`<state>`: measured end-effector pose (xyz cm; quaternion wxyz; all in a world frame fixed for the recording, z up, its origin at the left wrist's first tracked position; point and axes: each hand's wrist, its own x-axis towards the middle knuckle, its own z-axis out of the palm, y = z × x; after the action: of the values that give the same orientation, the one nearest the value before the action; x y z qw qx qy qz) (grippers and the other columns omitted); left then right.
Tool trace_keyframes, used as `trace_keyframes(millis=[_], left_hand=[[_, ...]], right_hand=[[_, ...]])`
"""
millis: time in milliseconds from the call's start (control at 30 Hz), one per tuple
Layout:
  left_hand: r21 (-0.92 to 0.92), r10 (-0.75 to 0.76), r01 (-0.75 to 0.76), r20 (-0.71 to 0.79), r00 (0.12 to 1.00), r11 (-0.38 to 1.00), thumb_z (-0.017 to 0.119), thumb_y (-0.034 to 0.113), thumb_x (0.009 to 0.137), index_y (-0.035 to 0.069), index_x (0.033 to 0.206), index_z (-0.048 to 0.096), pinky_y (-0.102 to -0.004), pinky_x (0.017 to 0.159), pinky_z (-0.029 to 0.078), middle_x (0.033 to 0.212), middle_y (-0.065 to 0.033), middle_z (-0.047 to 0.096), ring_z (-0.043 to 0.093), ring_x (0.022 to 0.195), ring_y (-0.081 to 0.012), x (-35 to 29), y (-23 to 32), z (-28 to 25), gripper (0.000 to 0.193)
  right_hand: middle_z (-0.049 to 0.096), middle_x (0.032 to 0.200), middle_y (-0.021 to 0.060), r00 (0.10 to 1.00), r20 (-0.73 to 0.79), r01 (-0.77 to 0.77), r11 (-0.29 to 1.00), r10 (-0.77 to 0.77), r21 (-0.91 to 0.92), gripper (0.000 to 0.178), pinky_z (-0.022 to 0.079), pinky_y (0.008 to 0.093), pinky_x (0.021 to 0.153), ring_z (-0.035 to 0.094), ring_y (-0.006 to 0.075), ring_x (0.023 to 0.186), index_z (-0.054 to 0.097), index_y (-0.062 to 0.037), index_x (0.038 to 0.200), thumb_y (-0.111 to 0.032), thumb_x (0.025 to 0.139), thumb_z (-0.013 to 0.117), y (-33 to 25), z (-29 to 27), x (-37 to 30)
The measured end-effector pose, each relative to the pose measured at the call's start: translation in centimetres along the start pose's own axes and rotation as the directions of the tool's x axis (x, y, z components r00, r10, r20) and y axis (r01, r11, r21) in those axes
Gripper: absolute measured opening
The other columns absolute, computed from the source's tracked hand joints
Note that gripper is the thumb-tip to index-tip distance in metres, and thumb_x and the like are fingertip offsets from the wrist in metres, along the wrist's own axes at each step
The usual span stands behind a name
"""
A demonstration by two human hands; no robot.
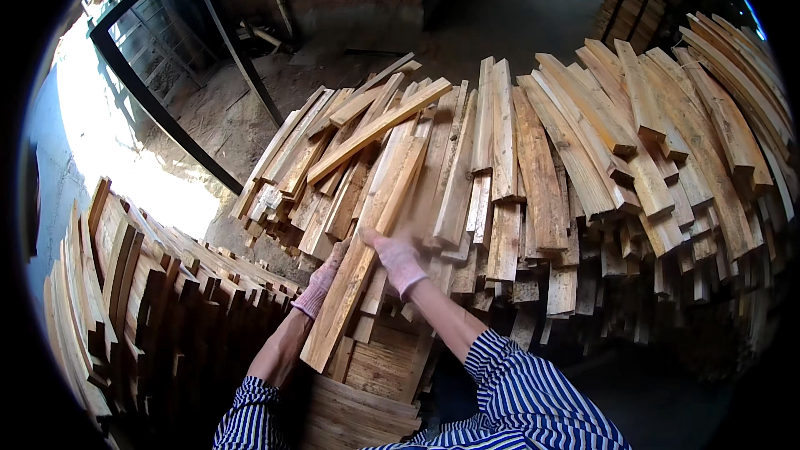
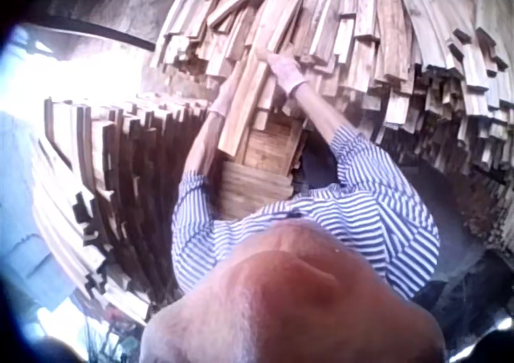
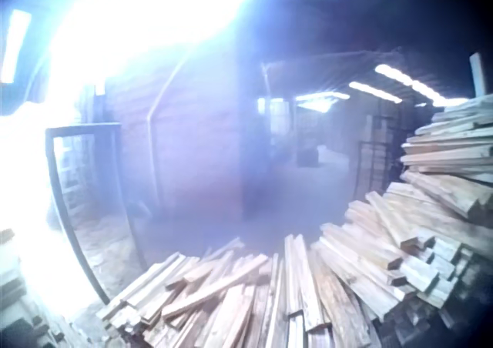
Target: The person stacks wooden planks from a large pile onto a wooden pallet. They pick up planks one by one or in small groups, align them, and place them on the pallet to build a neat stack.
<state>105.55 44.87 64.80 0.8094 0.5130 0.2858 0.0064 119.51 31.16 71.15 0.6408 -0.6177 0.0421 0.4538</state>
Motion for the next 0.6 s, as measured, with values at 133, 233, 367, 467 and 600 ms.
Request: trace_keyframes(millis=[133, 233, 367, 467, 600], left_hand=[[-0.156, -0.286, 0.296, 0.088, 0.954, 0.942, 0.057, 0.072, 0.094, 0.008, 0.148, 0.053, -0.0396, 0.093, 0.059, 0.128, -0.0131, 0.068, 0.070, 0.106, -0.0258, -1.1, -0.2, 3.7, 0.083], [-0.293, -0.261, 0.363, 0.336, 0.905, 0.884, 0.062, 0.070, 0.092, 0.006, 0.141, 0.058, -0.0422, 0.090, 0.060, 0.123, -0.0157, 0.071, 0.071, 0.106, -0.0256, -0.3, -1.4, 5.6, 0.081], [-0.440, -0.273, 0.402, 0.329, 0.904, 0.803, 0.075, 0.046, 0.093, 0.000, 0.129, 0.067, -0.0419, 0.087, 0.062, 0.111, -0.0147, 0.075, 0.074, 0.096, -0.0248, -10.1, -6.7, 0.2, 0.059], [-0.092, -0.187, 0.191, 0.046, 0.981, 0.977, 0.078, 0.022, 0.092, -0.003, 0.129, 0.065, -0.0341, 0.089, 0.060, 0.112, -0.0116, 0.075, 0.072, 0.099, -0.0184, -15.7, -12.8, -5.4, 0.047], [-0.116, -0.079, 0.102, 0.189, 0.979, 0.988, 0.085, 0.007, 0.082, 0.001, 0.140, 0.056, -0.0336, 0.097, 0.056, 0.120, -0.0084, 0.070, 0.068, 0.107, -0.0185, -23.9, -12.3, -4.0, 0.066]], right_hand=[[0.064, 0.135, 0.0193, 0.971, 0.137, 0.138, 0.932, -0.194, 0.336, 0.085, 0.049, 0.0357, 0.110, 0.063, 0.0241, 0.124, 0.021, 0.0079, 0.154, -0.013, 0.090, 0.073, 10.4, -2.0, -4.6], [0.071, 0.120, 0.0105, 0.930, 0.196, 0.115, 0.754, -0.310, 0.646, 0.041, 0.055, 0.0301, 0.100, 0.069, 0.0190, 0.106, 0.062, 0.0053, 0.130, -0.015, 0.096, 0.075, 21.1, -3.6, -5.4], [0.071, 0.119, 0.0103, 0.904, 0.410, -0.095, 0.876, -0.122, 0.472, 0.052, 0.055, 0.0319, 0.093, 0.067, 0.0176, 0.107, 0.061, 0.0009, 0.133, -0.027, 0.093, 0.079, 24.0, -0.4, -18.0], [0.067, 0.120, 0.0078, 0.952, 0.305, -0.090, 0.984, 0.039, 0.155, 0.058, 0.055, 0.0338, 0.091, 0.064, 0.0171, 0.106, 0.052, -0.0017, 0.138, -0.029, 0.094, 0.078, 24.2, 1.9, -23.1], [0.059, 0.135, 0.0122, 0.979, 0.063, 0.193, 0.981, -0.194, 0.026, 0.087, 0.049, 0.0352, 0.105, 0.059, 0.0215, 0.120, 0.033, 0.0000, 0.154, -0.023, 0.088, 0.084, 34.3, 4.8, -24.6]])
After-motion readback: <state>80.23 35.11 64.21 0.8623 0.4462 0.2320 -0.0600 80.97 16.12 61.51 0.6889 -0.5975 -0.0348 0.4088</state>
